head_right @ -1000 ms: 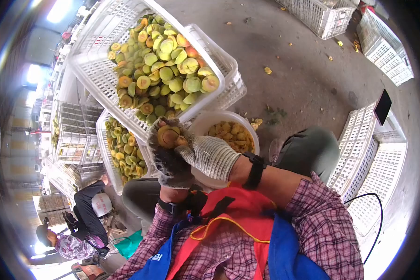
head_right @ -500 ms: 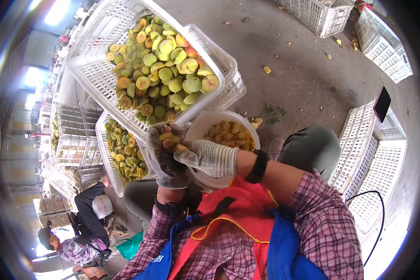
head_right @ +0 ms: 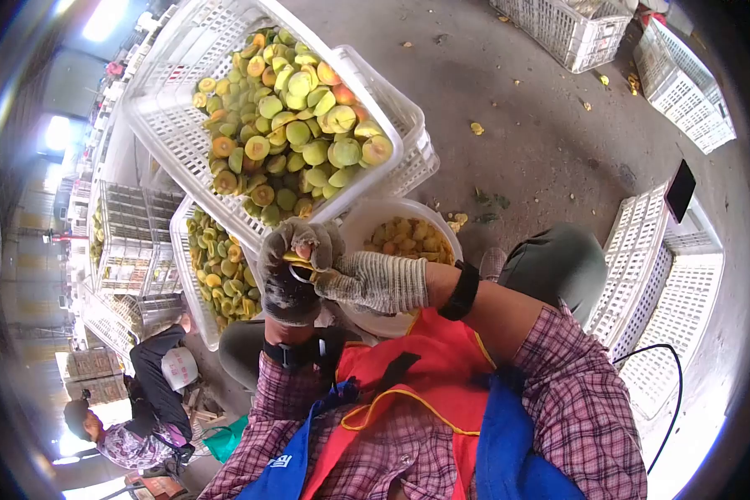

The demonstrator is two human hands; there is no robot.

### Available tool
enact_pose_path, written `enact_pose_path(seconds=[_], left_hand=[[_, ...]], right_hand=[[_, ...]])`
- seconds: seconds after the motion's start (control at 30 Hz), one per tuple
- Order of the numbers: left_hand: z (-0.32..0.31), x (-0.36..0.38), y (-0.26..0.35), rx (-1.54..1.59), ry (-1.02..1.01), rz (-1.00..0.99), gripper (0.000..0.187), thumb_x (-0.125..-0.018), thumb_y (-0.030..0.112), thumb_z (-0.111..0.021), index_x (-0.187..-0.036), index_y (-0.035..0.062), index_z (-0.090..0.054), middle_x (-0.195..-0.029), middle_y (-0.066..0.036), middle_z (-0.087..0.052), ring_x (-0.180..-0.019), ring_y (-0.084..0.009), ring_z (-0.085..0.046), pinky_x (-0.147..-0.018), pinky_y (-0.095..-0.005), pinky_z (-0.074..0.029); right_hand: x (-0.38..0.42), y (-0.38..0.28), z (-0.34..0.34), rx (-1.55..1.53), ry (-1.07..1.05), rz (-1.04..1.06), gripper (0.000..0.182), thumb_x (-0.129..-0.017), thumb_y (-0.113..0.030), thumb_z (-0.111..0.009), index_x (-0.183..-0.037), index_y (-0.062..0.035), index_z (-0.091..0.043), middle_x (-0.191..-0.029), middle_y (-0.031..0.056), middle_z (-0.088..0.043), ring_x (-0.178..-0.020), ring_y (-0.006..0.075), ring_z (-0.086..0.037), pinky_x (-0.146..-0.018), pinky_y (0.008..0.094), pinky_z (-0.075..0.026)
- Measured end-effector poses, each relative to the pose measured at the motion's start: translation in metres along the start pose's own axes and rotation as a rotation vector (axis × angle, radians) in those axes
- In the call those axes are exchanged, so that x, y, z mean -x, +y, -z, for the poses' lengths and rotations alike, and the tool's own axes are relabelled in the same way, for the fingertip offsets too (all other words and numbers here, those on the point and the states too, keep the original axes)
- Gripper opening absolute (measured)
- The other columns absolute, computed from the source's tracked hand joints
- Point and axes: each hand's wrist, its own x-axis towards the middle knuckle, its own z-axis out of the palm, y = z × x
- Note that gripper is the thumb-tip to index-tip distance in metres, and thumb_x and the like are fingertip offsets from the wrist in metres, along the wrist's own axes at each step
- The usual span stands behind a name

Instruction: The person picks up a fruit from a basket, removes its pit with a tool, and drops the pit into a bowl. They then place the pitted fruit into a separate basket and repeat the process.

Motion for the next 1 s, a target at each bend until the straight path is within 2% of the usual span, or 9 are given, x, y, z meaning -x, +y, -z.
enact_pose_path(seconds=[0.2, 0.3, 0.43, 0.5, 0.57, 0.63, 0.77, 0.83, 1.0], left_hand=[[0.0, 0.018, 0.011, 0.106, 0.534, 0.12, 0.035, -0.082, 0.034, -0.064, -0.102, 0.0103, -0.049, -0.075, -0.004, -0.049, -0.069, -0.0181, -0.051, -0.061, -0.0288, -0.043], [0.061, 0.033, 0.048, 0.787, 0.611, -0.19, 0.055, -0.086, 0.046, -0.052, -0.118, 0.0008, -0.05, -0.089, -0.008, -0.057, -0.074, -0.018, -0.055, -0.065, -0.0303, -0.047], [0.101, 0.043, 0.068, 0.731, 0.585, -0.331, 0.059, -0.086, 0.039, -0.051, -0.129, -0.0001, -0.043, -0.106, -0.013, -0.055, -0.078, -0.018, -0.056, -0.065, -0.0303, -0.048], [0.104, 0.007, 0.04, -0.222, 0.968, -0.103, 0.055, -0.084, 0.035, -0.054, -0.128, 0.0034, -0.047, -0.106, -0.014, -0.058, -0.079, -0.0225, -0.059, -0.066, -0.0314, -0.049], [0.103, -0.037, 0.015, -1.387, 0.545, 0.018, 0.052, -0.08, 0.046, -0.059, -0.109, 0.0026, -0.06, -0.092, -0.013, -0.066, -0.068, -0.0188, -0.059, -0.06, -0.0273, -0.046], [0.139, -0.069, -0.028, -1.642, 0.561, 0.115, 0.045, -0.082, 0.042, -0.059, -0.096, 0.0002, -0.063, -0.075, -0.009, -0.063, -0.062, -0.0138, -0.056, -0.058, -0.0262, -0.044], [0.146, -0.087, -0.05, -1.83, 0.656, 0.172, 0.044, -0.082, 0.039, -0.06, -0.099, -0.0016, -0.062, -0.072, -0.006, -0.06, -0.063, -0.0128, -0.056, -0.059, -0.0274, -0.044], [0.134, -0.073, -0.041, -0.78, 0.873, 0.144, 0.036, -0.082, 0.03, -0.062, -0.098, -0.0018, -0.061, -0.074, -0.008, -0.062, -0.068, -0.0157, -0.059, -0.061, -0.0286, -0.046], [0.068, -0.02, -0.022, -1.268, 0.422, -0.256, 0.02, -0.086, 0.02, -0.056, -0.096, 0.0026, -0.057, -0.073, -0.001, -0.058, -0.061, -0.014, -0.053, -0.058, -0.0248, -0.045]], right_hand=[[-0.01, 0.014, 0.015, -1.833, -0.435, -0.776, 0.038, -0.086, -0.042, -0.051, -0.094, -0.0079, -0.065, -0.083, 0.0147, -0.065, -0.081, 0.0293, -0.063, -0.076, 0.039, -0.048], [0.013, 0.043, 0.026, -1.388, -0.93, -0.749, 0.043, -0.083, -0.048, -0.05, -0.094, -0.0094, -0.065, -0.084, 0.0154, -0.065, -0.081, 0.0335, -0.062, -0.078, 0.0426, -0.048], [0.015, 0.049, 0.029, -1.252, -0.933, -0.881, 0.046, -0.082, -0.05, -0.05, -0.097, -0.008, -0.062, -0.083, 0.0132, -0.065, -0.083, 0.0314, -0.062, -0.078, 0.0411, -0.048], [0.014, 0.031, 0.02, -1.194, -0.769, -0.864, 0.044, -0.082, -0.05, -0.052, -0.095, -0.0091, -0.062, -0.08, 0.0144, -0.064, -0.082, 0.0329, -0.062, -0.077, 0.0429, -0.048], [0.012, 0.03, 0.017, -1.197, -0.772, -0.886, 0.044, -0.081, -0.048, -0.051, -0.092, -0.0082, -0.064, -0.083, 0.0148, -0.065, -0.081, 0.0334, -0.063, -0.077, 0.0438, -0.048], [0.013, 0.033, 0.013, -1.183, -0.729, -0.928, 0.043, -0.082, -0.047, -0.052, -0.094, -0.0071, -0.063, -0.084, 0.0156, -0.065, -0.082, 0.0332, -0.063, -0.076, 0.0432, -0.048], [0.01, 0.051, 0.022, -1.34, -0.744, -0.972, 0.044, -0.084, -0.044, -0.052, -0.102, -0.0041, -0.059, -0.086, 0.0182, -0.065, -0.083, 0.0335, -0.063, -0.075, 0.0443, -0.048], [0.012, 0.038, 0.016, -1.226, -0.644, -1.039, 0.043, -0.085, -0.044, -0.052, -0.105, -0.0067, -0.059, -0.091, 0.0183, -0.064, -0.087, 0.0328, -0.063, -0.075, 0.043, -0.049], [0.01, 0.026, 0.013, -1.31, -0.266, -1.05, 0.028, -0.09, -0.019, -0.045, -0.113, -0.0077, -0.057, -0.115, 0.022, -0.055, -0.095, 0.0364, -0.06, -0.081, 0.0432, -0.049]])
